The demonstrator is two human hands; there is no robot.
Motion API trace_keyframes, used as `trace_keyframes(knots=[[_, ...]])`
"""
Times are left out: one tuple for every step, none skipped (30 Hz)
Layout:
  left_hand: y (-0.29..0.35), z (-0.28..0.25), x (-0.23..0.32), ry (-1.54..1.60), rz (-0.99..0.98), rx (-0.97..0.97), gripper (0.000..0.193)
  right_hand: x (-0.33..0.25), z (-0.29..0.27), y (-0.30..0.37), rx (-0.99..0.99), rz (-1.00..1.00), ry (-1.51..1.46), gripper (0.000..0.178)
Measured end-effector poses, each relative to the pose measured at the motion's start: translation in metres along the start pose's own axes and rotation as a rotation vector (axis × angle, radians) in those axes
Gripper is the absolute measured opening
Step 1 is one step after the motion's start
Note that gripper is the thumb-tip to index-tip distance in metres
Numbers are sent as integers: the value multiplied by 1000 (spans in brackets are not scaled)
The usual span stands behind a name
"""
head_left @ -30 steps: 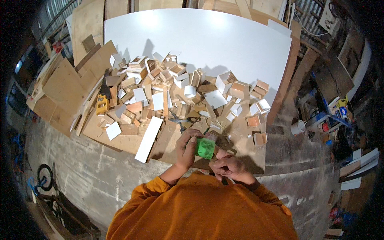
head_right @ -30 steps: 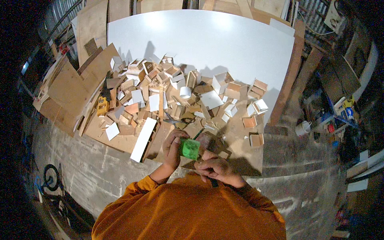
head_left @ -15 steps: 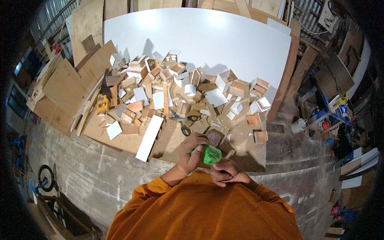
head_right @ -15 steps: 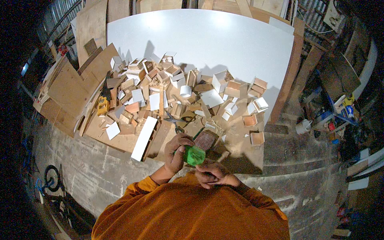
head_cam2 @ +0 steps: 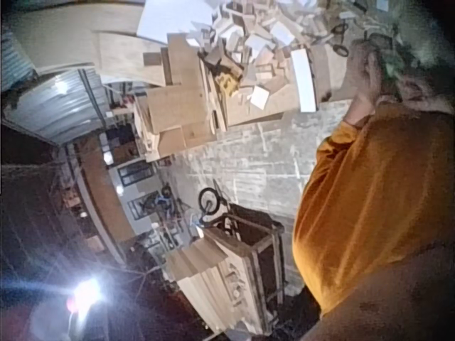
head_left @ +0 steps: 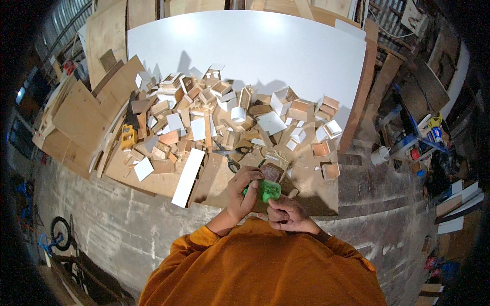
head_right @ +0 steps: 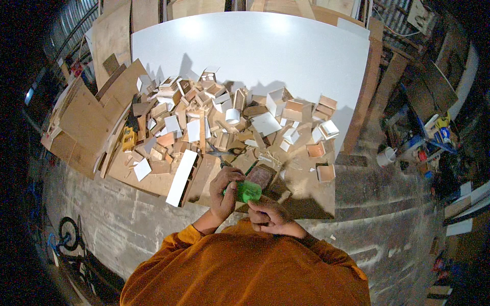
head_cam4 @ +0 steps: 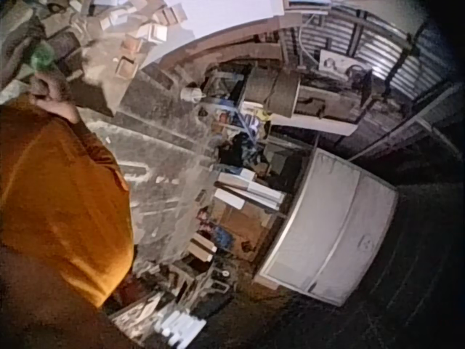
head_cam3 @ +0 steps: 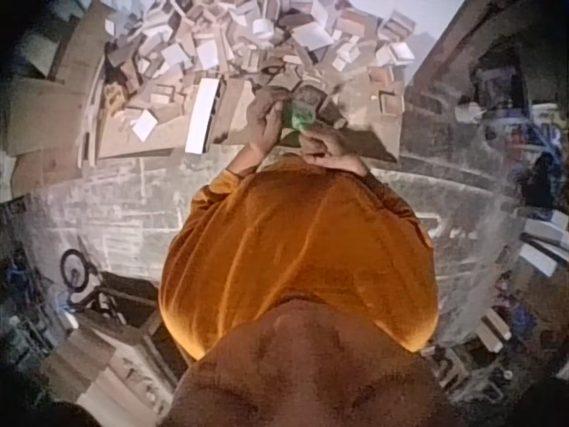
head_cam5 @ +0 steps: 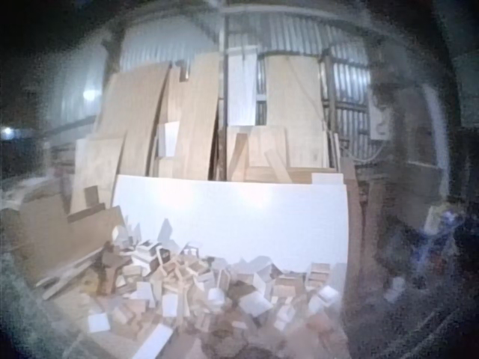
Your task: The person applies glue to wooden pieces and assembles a small wooden model structure at a workbench.
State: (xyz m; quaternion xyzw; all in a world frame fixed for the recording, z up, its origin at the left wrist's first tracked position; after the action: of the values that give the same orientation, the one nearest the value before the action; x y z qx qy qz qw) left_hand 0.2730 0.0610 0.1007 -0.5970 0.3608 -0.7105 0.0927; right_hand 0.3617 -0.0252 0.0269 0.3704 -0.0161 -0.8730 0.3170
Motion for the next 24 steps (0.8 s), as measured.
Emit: trace_keyframes(knots=[[0,0,0,-12,7,1,30,1,0,-3,31,-24,-32,15],[0,0,-1,-23,14,2,30,1,-1,-5,61,-48,-65,17],[0,0,-2,-34,21,2,30,1,-1,-5,90,-50,-83,16],[0,0,-4,-27,17,6,30,0,0,-3,119,-50,-104,15],[1,1,-6,-20,13,10,29,0,0,-3,148,-50,-125,14],[2,1,-8,-13,9,14,29,0,0,-3,158,-49,-131,14],[3,1,-10,-11,6,16,28,0,0,-3,170,-48,-136,15],[3,1,-12,-10,2,19,28,0,0,-3,181,-47,-141,16],[4,0,-13,-10,-1,22,28,1,-1,-3,171,-49,-136,16],[4,1,-14,-10,-4,19,27,3,-4,-4,162,-49,-130,17],[4,1,-14,-10,-6,17,27,4,-6,-5,154,-49,-124,18],[4,1,-15,-11,-8,15,26,4,-5,-4,176,-41,-120,19],[4,1,-15,-6,-13,14,26,2,-2,-4,196,-31,-117,20],[4,0,-15,-2,-17,13,25,1,-1,-4,216,-22,-114,21],[4,0,-15,2,-21,12,25,3,-3,-5,186,-32,-104,20],[4,0,-16,4,-19,6,23,5,-7,-7,155,-43,-93,20],[5,0,-18,5,-17,-1,22,6,-9,-8,124,-55,-83,19],[5,0,-19,7,-15,-8,20,7,-9,-7,131,-48,-86,20],[6,0,-20,6,-21,-8,20,7,-8,-7,138,-39,-88,21],[6,0,-22,6,-26,-9,21,7,-8,-7,146,-31,-91,21],[7,0,-22,5,-32,-10,21,7,-8,-7,142,-23,-92,22],[7,0,-22,11,-39,-9,22,7,-8,-7,137,-17,-92,22],[7,1,-22,16,-45,-8,24,8,-8,-6,133,-11,-92,22],[7,2,-22,22,-52,-7,25,9,-10,-7,125,-9,-96,21]])
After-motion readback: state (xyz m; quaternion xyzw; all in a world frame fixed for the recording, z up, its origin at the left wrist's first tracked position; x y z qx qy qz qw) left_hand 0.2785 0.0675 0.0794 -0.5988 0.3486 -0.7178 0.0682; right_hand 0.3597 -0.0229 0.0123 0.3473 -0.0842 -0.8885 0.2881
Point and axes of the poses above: each hand's wrist, its own y-axis away from the middle knuckle, its own z-axis out of the palm, x = y × z, the point moved 8 cm from there along -y, towards the middle knuckle, and after that the axes turned 9 degrees about y, right-handed, at the moved point
